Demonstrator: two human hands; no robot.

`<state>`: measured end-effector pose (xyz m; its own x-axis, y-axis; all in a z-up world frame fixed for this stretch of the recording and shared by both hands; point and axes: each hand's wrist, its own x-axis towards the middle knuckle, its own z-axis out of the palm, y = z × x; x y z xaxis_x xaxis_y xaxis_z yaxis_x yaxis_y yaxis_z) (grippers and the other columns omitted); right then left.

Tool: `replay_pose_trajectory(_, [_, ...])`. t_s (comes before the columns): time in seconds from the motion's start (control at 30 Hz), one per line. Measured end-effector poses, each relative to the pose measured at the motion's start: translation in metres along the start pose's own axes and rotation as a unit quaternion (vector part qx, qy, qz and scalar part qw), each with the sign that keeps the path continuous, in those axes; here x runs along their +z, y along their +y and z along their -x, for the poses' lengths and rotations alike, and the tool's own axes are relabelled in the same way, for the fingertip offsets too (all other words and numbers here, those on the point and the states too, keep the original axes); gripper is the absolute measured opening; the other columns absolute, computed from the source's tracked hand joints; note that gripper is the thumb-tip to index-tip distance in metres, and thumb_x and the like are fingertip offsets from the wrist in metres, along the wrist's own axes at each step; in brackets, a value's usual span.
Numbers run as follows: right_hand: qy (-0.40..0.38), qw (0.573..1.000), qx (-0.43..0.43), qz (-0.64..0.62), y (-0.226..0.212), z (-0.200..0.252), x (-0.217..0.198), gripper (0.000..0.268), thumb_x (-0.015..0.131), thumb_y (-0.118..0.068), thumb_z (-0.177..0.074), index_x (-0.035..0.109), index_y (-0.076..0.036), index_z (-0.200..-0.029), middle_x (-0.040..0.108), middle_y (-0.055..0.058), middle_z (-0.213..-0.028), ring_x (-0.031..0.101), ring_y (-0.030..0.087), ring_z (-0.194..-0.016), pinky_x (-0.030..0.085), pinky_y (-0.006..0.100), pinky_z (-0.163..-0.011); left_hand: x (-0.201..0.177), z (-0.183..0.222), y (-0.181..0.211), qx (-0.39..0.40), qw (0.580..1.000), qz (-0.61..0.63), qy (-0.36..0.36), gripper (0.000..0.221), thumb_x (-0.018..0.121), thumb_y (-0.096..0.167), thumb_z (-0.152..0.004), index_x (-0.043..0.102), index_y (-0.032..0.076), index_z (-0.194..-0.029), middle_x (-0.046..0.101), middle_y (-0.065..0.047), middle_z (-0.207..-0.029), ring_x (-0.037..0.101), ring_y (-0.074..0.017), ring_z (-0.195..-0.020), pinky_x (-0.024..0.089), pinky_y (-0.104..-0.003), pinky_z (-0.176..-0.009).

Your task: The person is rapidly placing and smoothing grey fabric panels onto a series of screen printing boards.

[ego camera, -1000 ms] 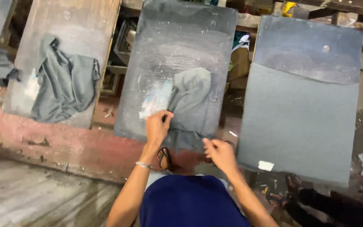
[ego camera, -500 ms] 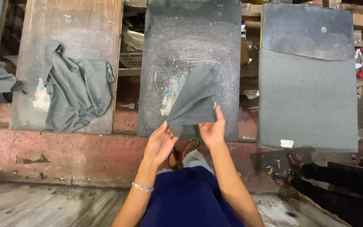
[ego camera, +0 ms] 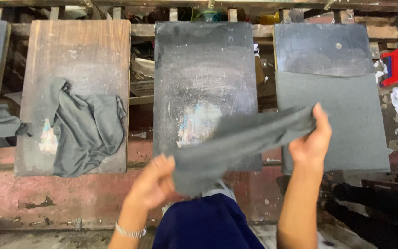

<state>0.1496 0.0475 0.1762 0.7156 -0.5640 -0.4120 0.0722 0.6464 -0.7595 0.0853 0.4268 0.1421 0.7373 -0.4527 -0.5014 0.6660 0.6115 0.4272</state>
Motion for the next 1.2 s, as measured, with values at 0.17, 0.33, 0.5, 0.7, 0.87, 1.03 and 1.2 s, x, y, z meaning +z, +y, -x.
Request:
replay_pose_trajectory(0.17, [-0.072, 0.997, 0.032, -0.021, -0.016, -0.109, 0.076, 0.009, 0.066, -0.015, -0.098, 0.069, -0.007, -0.098, 0.074, 0.005, -0.1, 0.073, 0.018, -0.096, 0.059, 0.029, -0.093, 0.063, -0.108, 0.12, 0.183, 0.971, -0.106, 0.112, 0.019, 0.075, 0.014, -0.089, 0.06, 0.009, -0.098, 0.07, -0.005, -0.095, 0.07, -0.0139, -0.079, 0.056, -0.026, -0.058])
replay_pose_trajectory(0.33, [-0.033, 0.998, -0.052, -0.024, -0.061, -0.153, 0.15, 0.013, 0.082, -0.007, -0.084, 0.074, -0.004, -0.093, 0.077, 0.008, -0.095, 0.076, 0.019, -0.088, 0.065, 0.034, -0.077, 0.128, -0.159, 0.208, 0.279, 0.934, -0.161, 0.156, 0.022, 0.077, 0.014, -0.087, 0.069, 0.018, -0.108, 0.076, 0.008, -0.098, 0.068, -0.0073, -0.088, 0.044, -0.031, -0.087])
replay_pose_trajectory(0.5, [-0.103, 0.992, -0.069, 0.04, -0.083, -0.114, 0.154, 0.052, 0.078, -0.033, -0.08, 0.066, -0.009, -0.125, 0.075, 0.01, -0.127, 0.073, 0.026, -0.123, 0.065, 0.049, -0.106, 0.15, -0.141, 0.215, 0.371, 0.907, -0.08, 0.182, 0.071, 0.077, 0.002, -0.084, 0.052, 0.013, -0.149, 0.074, -0.014, -0.103, 0.073, -0.0169, -0.081, 0.064, -0.029, -0.073])
replay_pose_trajectory(0.7, [-0.064, 0.988, 0.073, 0.122, 0.022, -0.156, 0.06, 0.026, 0.082, -0.029, -0.092, 0.065, -0.013, -0.103, 0.069, 0.002, -0.092, 0.079, 0.02, -0.081, 0.07, 0.032, -0.079, 0.037, -0.184, 0.156, 0.362, 0.866, -0.181, 0.295, 0.046, 0.077, 0.007, -0.09, 0.069, 0.017, -0.134, 0.045, -0.008, -0.15, 0.058, -0.0186, -0.123, 0.059, -0.023, -0.097])
replay_pose_trajectory(0.87, [-0.029, 0.977, 0.155, 0.144, 0.144, -0.216, -0.072, 0.052, 0.084, -0.016, -0.09, 0.054, -0.009, -0.133, 0.054, 0.003, -0.106, 0.073, 0.024, -0.09, 0.063, 0.04, -0.096, -0.056, -0.189, 0.102, 0.257, 0.881, -0.223, 0.33, 0.047, 0.07, 0.003, -0.095, 0.065, 0.017, -0.14, 0.035, -0.022, -0.159, 0.042, -0.0374, -0.142, 0.048, -0.042, -0.106])
replay_pose_trajectory(1.03, [0.005, 0.973, 0.164, 0.166, 0.17, -0.161, -0.127, 0.036, 0.081, -0.009, -0.092, 0.064, 0.0, -0.121, 0.061, 0.01, -0.106, 0.072, 0.032, -0.1, 0.06, 0.045, -0.101, -0.096, -0.139, 0.055, 0.181, 0.882, -0.237, 0.364, 0.052, 0.07, -0.003, -0.09, 0.064, 0.013, -0.139, 0.033, -0.034, -0.157, 0.037, -0.0477, -0.144, 0.045, -0.044, -0.111])
replay_pose_trajectory(1.2, [0.033, 0.959, 0.142, 0.242, 0.156, -0.101, -0.161, 0.034, 0.086, -0.017, -0.089, 0.07, -0.002, -0.115, 0.068, 0.01, -0.1, 0.073, 0.024, -0.089, 0.065, 0.041, -0.093, -0.123, -0.092, 0.025, 0.169, 0.888, -0.231, 0.36, 0.056, 0.077, -0.002, -0.086, 0.064, 0.014, -0.139, 0.048, -0.033, -0.148, 0.053, -0.0354, -0.134, 0.053, -0.032, -0.1])
